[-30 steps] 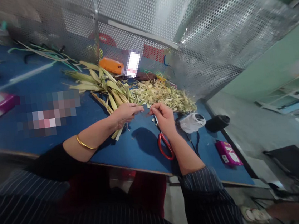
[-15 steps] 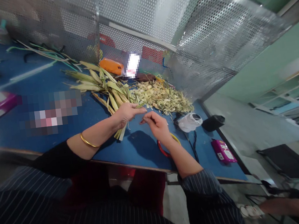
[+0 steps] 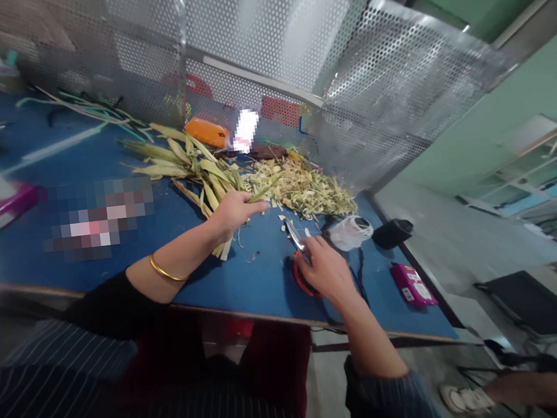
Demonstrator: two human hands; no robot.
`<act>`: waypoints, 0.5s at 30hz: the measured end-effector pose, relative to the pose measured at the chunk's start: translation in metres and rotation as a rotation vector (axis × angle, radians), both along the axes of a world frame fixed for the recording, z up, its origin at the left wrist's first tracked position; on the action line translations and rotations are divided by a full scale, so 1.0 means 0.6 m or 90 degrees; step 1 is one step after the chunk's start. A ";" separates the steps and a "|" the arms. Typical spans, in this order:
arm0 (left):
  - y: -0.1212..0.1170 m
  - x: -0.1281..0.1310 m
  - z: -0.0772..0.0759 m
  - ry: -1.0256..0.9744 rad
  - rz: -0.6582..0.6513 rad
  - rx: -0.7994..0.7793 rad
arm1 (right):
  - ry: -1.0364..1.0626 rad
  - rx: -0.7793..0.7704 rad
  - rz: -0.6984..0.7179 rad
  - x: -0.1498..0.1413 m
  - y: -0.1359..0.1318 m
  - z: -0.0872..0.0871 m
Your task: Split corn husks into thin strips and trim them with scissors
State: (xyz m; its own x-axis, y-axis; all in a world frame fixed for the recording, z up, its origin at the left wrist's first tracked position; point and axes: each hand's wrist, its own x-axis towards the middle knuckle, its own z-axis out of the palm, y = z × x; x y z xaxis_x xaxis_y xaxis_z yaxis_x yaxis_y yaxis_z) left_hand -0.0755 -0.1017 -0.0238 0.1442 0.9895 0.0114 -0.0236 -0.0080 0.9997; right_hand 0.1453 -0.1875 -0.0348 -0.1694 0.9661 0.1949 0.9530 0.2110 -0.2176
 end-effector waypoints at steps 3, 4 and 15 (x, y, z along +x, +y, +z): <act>0.001 -0.001 0.002 -0.006 0.017 0.028 | -0.144 -0.049 -0.070 0.034 -0.021 -0.005; 0.002 -0.002 0.002 -0.005 0.022 0.040 | -0.161 -0.062 -0.059 0.039 -0.025 -0.007; 0.007 -0.006 0.000 0.058 0.071 0.116 | 0.028 -0.177 -0.123 0.037 0.008 -0.018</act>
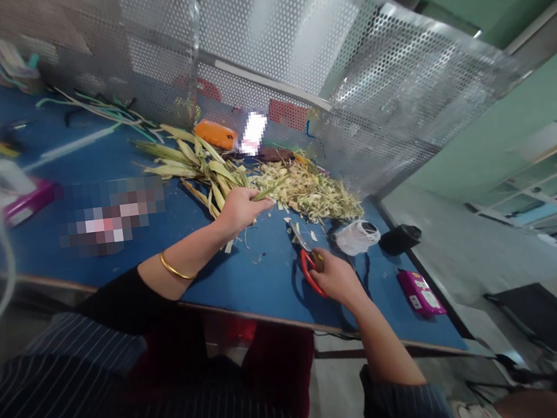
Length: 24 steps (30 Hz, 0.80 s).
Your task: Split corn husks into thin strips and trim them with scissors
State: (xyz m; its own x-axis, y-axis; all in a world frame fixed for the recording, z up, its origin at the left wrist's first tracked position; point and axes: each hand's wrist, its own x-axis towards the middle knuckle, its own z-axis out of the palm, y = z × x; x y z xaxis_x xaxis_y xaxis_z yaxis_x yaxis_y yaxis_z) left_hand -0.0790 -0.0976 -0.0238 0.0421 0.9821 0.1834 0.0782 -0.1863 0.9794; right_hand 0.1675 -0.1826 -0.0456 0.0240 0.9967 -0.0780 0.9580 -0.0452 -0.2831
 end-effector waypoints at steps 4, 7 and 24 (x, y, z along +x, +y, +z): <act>0.001 -0.001 -0.003 -0.001 0.014 0.001 | 0.592 -0.026 0.015 0.004 -0.017 0.000; 0.003 -0.002 -0.005 0.012 0.036 0.011 | 0.883 -0.035 0.058 -0.020 -0.040 0.013; 0.000 -0.004 -0.006 0.133 0.089 0.100 | 1.158 -0.329 0.123 -0.099 -0.044 0.053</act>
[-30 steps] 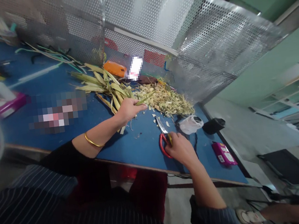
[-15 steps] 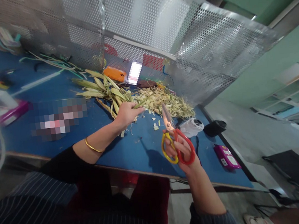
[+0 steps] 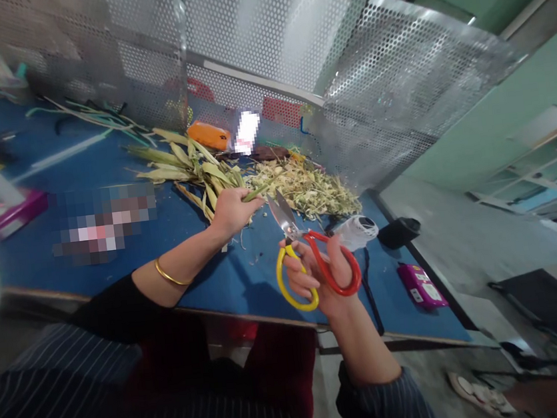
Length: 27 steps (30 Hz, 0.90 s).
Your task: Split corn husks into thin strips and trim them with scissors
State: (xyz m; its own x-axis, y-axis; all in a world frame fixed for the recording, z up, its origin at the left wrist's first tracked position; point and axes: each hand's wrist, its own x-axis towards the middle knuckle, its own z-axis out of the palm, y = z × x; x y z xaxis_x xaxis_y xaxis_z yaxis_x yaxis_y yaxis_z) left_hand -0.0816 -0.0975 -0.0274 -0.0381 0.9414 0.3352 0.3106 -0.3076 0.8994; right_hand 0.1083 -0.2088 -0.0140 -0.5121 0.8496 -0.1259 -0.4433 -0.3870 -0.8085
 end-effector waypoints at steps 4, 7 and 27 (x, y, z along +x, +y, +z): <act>-0.001 0.000 0.002 0.036 0.012 0.001 | 0.019 -0.009 0.004 -0.010 0.006 0.007; 0.000 0.001 0.001 0.042 0.015 -0.008 | 0.010 -0.011 -0.006 -0.014 0.009 0.010; 0.000 0.002 -0.002 0.052 -0.005 0.016 | 0.002 -0.026 -0.029 -0.023 0.023 0.013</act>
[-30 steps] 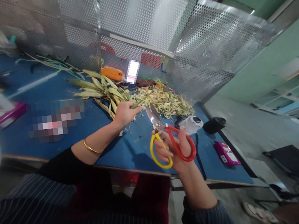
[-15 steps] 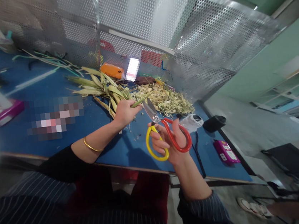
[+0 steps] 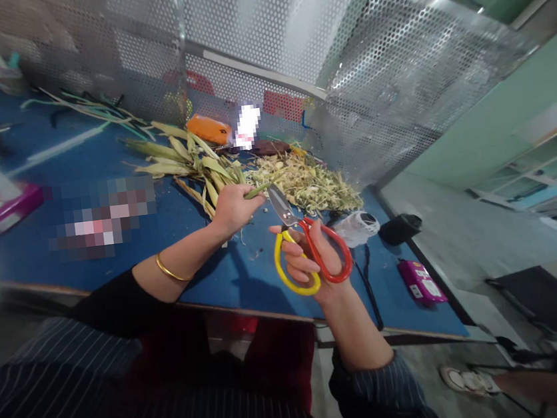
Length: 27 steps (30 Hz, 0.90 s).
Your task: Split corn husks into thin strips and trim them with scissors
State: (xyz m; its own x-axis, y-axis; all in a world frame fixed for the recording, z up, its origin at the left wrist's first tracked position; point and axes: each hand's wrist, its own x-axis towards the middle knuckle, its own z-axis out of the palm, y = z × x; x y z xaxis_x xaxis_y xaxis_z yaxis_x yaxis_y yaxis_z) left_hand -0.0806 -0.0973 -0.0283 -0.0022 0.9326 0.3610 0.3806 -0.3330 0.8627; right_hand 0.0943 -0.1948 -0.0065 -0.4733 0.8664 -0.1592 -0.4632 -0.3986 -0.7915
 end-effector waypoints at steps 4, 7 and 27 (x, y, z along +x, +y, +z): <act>0.002 -0.001 -0.002 -0.053 -0.024 -0.014 | -0.033 0.022 -0.017 -0.001 -0.002 -0.002; 0.002 -0.001 0.001 -0.119 -0.031 -0.066 | -0.183 0.081 -0.080 0.012 0.004 -0.011; -0.017 0.016 0.017 -0.380 -0.203 -0.385 | -0.588 0.320 -0.201 0.009 0.139 0.003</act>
State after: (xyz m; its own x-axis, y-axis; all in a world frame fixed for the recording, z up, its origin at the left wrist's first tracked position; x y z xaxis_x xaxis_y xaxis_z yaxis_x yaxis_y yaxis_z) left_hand -0.0712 -0.1075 -0.0180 0.2587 0.9511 -0.1689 -0.2185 0.2279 0.9489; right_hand 0.0995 -0.1116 -0.0046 -0.0995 0.9928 0.0673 0.3673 0.0995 -0.9248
